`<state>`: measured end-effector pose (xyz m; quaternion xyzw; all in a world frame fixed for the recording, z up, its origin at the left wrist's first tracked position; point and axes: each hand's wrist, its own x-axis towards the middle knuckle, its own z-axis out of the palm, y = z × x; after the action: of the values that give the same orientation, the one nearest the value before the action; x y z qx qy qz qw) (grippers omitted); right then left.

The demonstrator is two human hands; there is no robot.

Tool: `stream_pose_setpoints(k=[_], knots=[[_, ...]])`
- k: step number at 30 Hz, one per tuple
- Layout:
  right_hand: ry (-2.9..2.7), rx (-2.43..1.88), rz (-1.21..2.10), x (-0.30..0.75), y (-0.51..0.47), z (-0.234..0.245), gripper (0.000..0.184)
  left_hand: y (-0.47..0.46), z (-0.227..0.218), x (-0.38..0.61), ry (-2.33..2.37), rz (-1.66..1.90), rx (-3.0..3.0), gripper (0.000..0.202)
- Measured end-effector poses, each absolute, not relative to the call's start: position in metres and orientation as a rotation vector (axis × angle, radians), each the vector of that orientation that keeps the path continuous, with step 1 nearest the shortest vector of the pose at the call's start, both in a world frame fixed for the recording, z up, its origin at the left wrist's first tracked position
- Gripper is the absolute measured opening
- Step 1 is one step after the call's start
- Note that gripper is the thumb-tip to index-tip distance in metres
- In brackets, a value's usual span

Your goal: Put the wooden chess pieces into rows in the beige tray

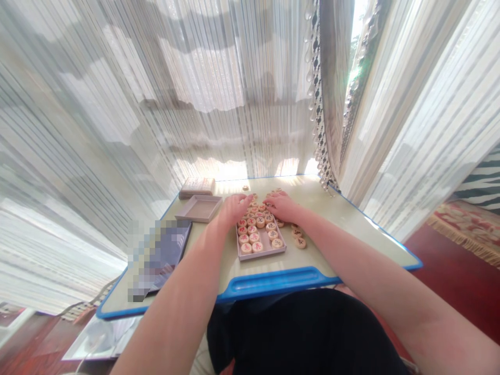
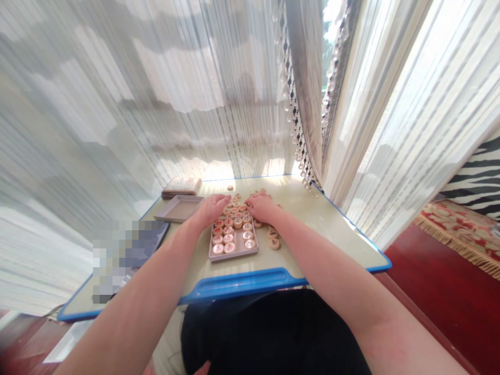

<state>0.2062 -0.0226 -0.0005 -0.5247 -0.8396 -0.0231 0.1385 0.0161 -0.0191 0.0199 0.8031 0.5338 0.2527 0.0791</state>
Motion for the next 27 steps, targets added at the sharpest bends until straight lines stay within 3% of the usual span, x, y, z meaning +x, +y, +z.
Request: stream_pose_setpoints(k=[11, 19, 27], knots=[[-2.252, -1.266, 0.068, 0.206, -0.037, 0.011, 0.027, -0.02, 0.019, 0.013, 1.608, 0.755, 2.446, 0.054], [-2.463, -1.0, 0.16, 0.192, -0.078, 0.036, 0.03, -0.017, 0.015, 0.011, 1.63, 0.735, 2.456, 0.052], [-2.695, -1.185, 0.134, 0.186, -0.096, 0.042, 0.012, -0.019, 0.016, 0.01, 1.646, 0.744, 2.438, 0.048]])
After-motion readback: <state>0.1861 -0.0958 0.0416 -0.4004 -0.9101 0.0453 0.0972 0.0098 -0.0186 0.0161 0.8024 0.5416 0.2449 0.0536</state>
